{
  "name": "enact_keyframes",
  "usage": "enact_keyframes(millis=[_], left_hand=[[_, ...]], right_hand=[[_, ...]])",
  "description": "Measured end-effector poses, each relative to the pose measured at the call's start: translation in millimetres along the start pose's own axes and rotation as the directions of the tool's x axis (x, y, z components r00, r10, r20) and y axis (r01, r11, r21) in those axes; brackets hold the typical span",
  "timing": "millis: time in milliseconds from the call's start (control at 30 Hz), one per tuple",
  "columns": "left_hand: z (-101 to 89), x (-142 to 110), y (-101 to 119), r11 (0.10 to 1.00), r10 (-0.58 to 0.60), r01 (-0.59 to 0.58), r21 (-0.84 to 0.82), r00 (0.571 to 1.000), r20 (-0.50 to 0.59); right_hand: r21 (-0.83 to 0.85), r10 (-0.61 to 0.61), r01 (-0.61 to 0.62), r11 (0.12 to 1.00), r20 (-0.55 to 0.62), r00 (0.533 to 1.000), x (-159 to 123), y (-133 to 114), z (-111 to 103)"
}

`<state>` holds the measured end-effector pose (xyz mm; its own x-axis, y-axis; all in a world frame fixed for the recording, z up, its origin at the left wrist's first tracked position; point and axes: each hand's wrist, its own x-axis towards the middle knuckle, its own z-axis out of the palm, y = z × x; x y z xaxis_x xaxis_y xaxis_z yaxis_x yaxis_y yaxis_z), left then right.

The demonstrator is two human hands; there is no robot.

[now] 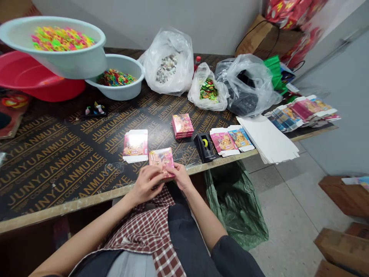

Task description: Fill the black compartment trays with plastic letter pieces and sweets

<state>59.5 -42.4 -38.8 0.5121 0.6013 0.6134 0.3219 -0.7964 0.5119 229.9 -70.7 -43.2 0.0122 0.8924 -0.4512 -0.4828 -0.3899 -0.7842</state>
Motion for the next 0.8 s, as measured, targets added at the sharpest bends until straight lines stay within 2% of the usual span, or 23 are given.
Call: enact_keyframes(millis=[33,67,100,133,167,200,233,267,300,333,400,467,533,567,633,667,733,800], left_hand=[[-1.6,-3,-3,0.989,-0.141,0.138,-0.057,0.988,-0.059],[-2.5,-4,-8,0.940,-0.322,0.304,-0.153,0.941,-0.105],[-2.7,-4,-13,0.840,-0.508,0.464,-0.283,0.854,-0.108],[-2.4,-3,-18,0.697,-0.661,0.582,-0.419,0.748,-0.060],[-1.6,0,-22,0.543,-0.761,0.648,-0.534,0.648,0.013],[-0.6,2,-24,0.411,-0.818,0.673,-0.615,0.570,0.079],[0.4,4,-25,0.317,-0.849,0.675,-0.666,0.515,0.118],[1.2,6,-25,0.266,-0.868,0.667,-0.696,0.479,0.127],[1.5,7,-24,0.249,-0.880,0.657,-0.712,0.461,0.118],[1.0,9,-23,0.252,-0.880,0.648,-0.718,0.463,0.108],[-3.5,13,-27,0.308,-0.849,0.651,-0.694,0.517,0.108],[-13.7,19,-41,0.464,-0.799,0.686,-0.560,0.598,0.070],[-27.5,28,-62,0.625,-0.766,0.740,-0.248,0.643,-0.011],[-34.3,33,-73,0.640,-0.768,0.767,-0.044,0.638,-0.052],[-45.0,42,-92,0.552,-0.802,0.777,0.301,0.594,-0.062],[-48.3,46,-99,0.500,-0.821,0.755,0.423,0.569,-0.045],[-50.8,50,-106,0.443,-0.844,0.695,0.566,0.537,0.002],[-49.9,51,-108,0.426,-0.854,0.664,0.614,0.520,0.029]], right_hand=[[-0.019,-0.042,0.042,0.999,0.010,0.999,1,-2,0],[-0.053,-0.074,0.075,0.996,0.035,0.997,3,-4,1],[-0.114,-0.108,0.114,0.987,0.054,0.993,6,-6,2],[-0.216,-0.156,0.165,0.962,0.059,0.986,8,-7,4],[-0.356,-0.228,0.229,0.906,0.046,0.973,9,-7,7],[-0.517,-0.323,0.291,0.805,0.029,0.946,11,-7,11],[-0.672,-0.421,0.330,0.663,0.031,0.907,11,-7,15],[-0.795,-0.497,0.345,0.498,0.065,0.865,12,-6,20],[-0.875,-0.536,0.348,0.336,0.126,0.835,12,-6,26],[-0.915,-0.539,0.352,0.195,0.200,0.818,13,-7,31],[-0.930,-0.502,0.366,-0.004,0.319,0.804,21,-14,38],[-0.938,-0.514,0.329,-0.111,0.337,0.789,38,-32,37],[-0.969,-0.585,0.207,-0.136,0.248,0.772,64,-60,27],[-0.985,-0.627,0.121,-0.123,0.172,0.760,79,-77,19],[-0.996,-0.635,-0.047,-0.071,0.009,0.772,108,-108,3],[-0.993,-0.602,-0.111,-0.050,-0.059,0.796,120,-121,-4],[-0.982,-0.512,-0.188,-0.033,-0.145,0.847,138,-138,-11],[-0.987,-0.505,-0.156,-0.033,-0.118,0.855,139,-145,-6]])
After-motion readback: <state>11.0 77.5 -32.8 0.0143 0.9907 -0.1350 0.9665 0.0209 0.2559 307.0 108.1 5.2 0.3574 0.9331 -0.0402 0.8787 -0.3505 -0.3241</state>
